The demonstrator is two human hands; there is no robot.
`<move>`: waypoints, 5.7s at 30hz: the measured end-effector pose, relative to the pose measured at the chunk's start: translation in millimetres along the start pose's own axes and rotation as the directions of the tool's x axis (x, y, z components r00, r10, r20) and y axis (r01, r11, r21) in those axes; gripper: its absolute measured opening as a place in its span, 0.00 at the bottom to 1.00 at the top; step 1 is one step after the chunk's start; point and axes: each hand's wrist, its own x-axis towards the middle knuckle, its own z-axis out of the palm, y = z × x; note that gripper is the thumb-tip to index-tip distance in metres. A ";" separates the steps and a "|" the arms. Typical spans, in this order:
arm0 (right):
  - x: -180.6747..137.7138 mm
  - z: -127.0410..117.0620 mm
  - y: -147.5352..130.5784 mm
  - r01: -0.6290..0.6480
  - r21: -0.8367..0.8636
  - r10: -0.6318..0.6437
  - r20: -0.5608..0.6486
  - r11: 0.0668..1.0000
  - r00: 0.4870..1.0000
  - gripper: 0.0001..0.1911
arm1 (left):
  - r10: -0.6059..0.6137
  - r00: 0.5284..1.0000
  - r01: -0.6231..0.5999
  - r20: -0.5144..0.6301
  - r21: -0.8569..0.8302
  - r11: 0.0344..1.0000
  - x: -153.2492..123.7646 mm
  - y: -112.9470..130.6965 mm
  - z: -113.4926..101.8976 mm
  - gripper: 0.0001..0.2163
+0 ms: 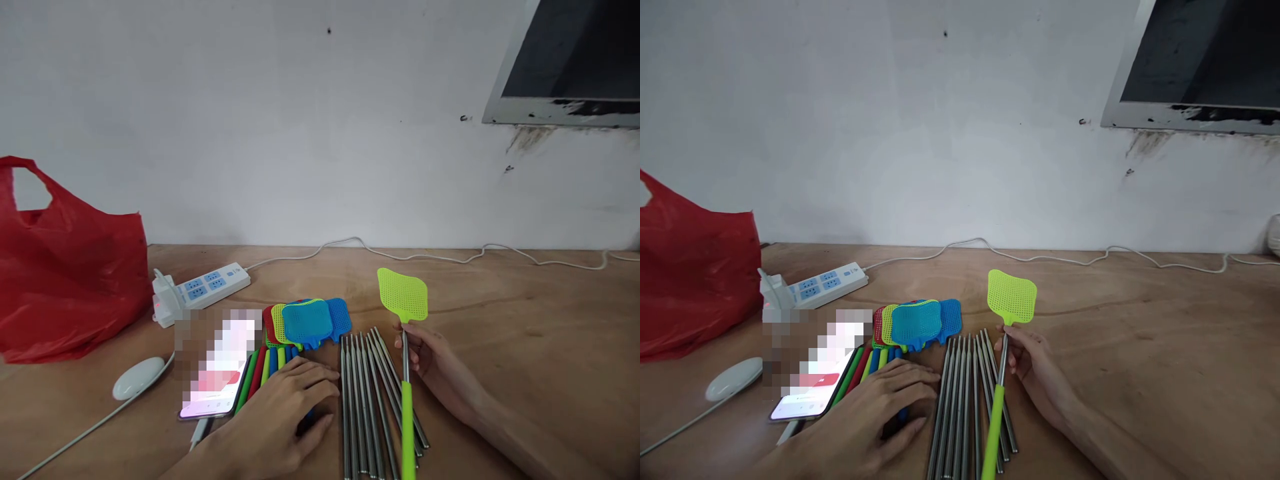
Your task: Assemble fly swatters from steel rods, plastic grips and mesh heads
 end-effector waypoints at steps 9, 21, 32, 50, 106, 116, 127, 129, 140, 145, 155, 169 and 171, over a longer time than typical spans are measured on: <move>1.3 -1.9 1.9 -0.042 0.136 0.037 0.042 0.990 0.998 0.14 | 0.013 1.000 -0.013 -0.018 -0.008 1.000 1.4 3.8 -2.9 0.09; -5.8 5.1 1.2 -0.049 0.148 0.045 0.029 0.988 0.999 0.15 | -0.036 0.990 0.010 -0.134 -0.193 0.981 -3.6 7.1 -6.6 0.12; -11.1 4.7 3.3 -0.001 0.067 -0.009 0.149 0.998 0.989 0.12 | -0.019 0.979 0.010 -0.205 -0.045 0.999 -4.1 3.8 5.5 0.07; -11.3 5.8 10.6 0.101 -0.075 -0.097 0.051 0.992 0.994 0.17 | 0.026 0.980 -0.028 -0.199 -0.011 1.000 -0.7 9.0 1.6 0.10; -29.6 8.1 25.7 0.221 -0.344 -0.142 0.241 0.913 0.960 0.19 | -0.102 0.984 0.077 -0.149 -0.166 0.983 2.1 14.6 10.4 0.07; -25.7 12.1 22.2 0.192 -0.277 -0.134 0.216 0.941 0.967 0.18 | -0.181 0.971 0.143 -0.157 -0.225 0.964 -0.7 13.9 11.0 0.10; -20.2 16.4 12.6 0.086 -0.030 -0.083 0.096 0.996 0.992 0.20 | -0.233 0.970 0.220 -0.067 -0.158 0.963 -1.3 18.5 7.7 0.11; -21.5 17.0 14.4 0.096 -0.056 -0.090 0.090 0.994 0.992 0.20 | -0.223 0.972 0.211 -0.070 -0.145 0.967 -1.0 18.0 7.5 0.10; -19.3 11.6 6.0 0.054 0.018 -0.054 0.045 0.998 0.997 0.23 | -0.131 0.987 0.120 -0.098 -0.104 0.987 -2.6 15.9 9.0 0.07; -20.7 12.4 10.8 0.094 -0.057 -0.090 0.076 0.994 0.993 0.23 | -0.101 0.986 0.089 -0.129 -0.099 0.991 -4.6 11.6 8.4 0.06; -17.2 7.0 0.1 0.104 -0.024 -0.103 0.024 0.994 0.994 0.19 | -0.153 0.980 0.131 -0.127 -0.169 0.977 -3.1 14.5 4.6 0.08; -8.6 -1.8 -5.0 0.195 0.027 -0.189 -0.148 0.980 0.971 0.16 | -0.306 0.946 0.302 0.108 -0.636 0.710 5.2 24.8 -12.2 0.13; -13.7 2.3 -1.5 0.161 -0.035 -0.163 -0.077 0.986 0.984 0.19 | -0.309 0.938 0.324 0.156 -0.710 0.625 11.8 27.1 -9.8 0.15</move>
